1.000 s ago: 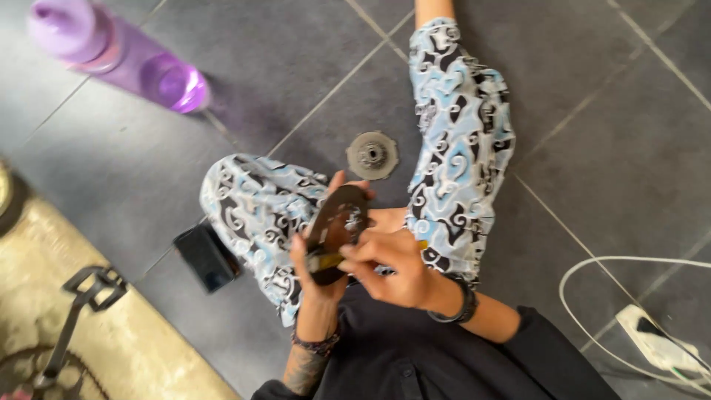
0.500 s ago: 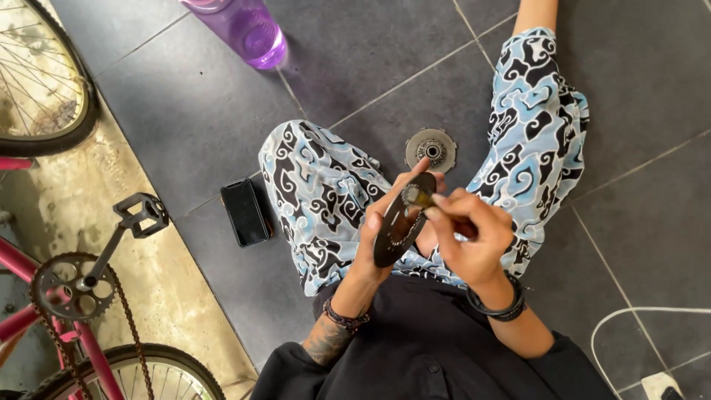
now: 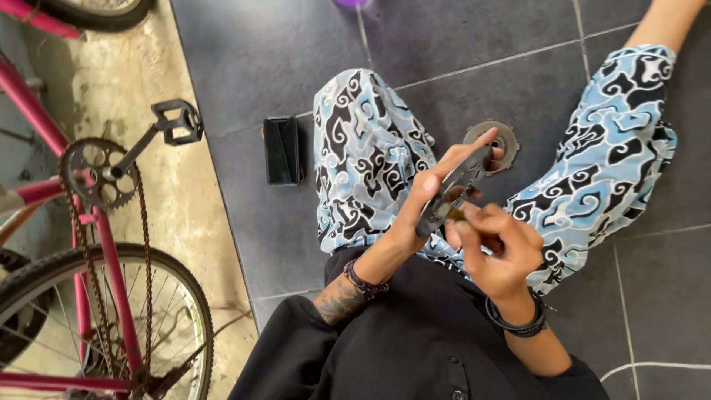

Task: The person sits on the floor and cleans a bicycle sprocket using a small brush. They scrub the teeth and surface of the sprocket, rotating it to access different areas, while a bicycle and other parts are visible nearby.

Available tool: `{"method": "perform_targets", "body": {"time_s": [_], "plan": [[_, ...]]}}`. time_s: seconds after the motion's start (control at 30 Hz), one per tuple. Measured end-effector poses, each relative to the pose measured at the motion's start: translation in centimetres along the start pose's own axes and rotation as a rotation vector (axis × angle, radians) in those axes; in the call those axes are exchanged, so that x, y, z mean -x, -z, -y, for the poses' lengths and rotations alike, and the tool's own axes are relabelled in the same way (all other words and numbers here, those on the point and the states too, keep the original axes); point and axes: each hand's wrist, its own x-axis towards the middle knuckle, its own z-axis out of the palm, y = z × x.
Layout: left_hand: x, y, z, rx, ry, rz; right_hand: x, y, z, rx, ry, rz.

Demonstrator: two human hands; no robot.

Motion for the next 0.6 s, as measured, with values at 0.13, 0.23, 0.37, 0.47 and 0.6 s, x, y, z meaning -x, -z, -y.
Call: {"method": "perform_targets", "body": {"time_s": [0.13,0.23,0.37,0.47,0.6], "plan": [[0.2,0.7,-0.7,-0.081,-0.028,0.032,-1.1,1.3,-1.5,0.081,0.033,0.013],[0.7,0.9,-0.7,0.167,0.276,0.092,-2.2,1.2,-2.0,0.217,-0.093,0.010],[0.9,2.0,2.4,0.537,0.191,-0.386,-0.9,-0.1,-2.3,-0.110,-0.222,0.092],[0.9,2.7,1.8,0.379,0.137,-0.472,-0.6,-1.3,-1.3,-0.222,-0.311,0.214],[2.6,2.6,1.0,0.235,0.271,-0.423,-2.0,-2.9,-0.2,-0.223,-0.279,0.417]]}}
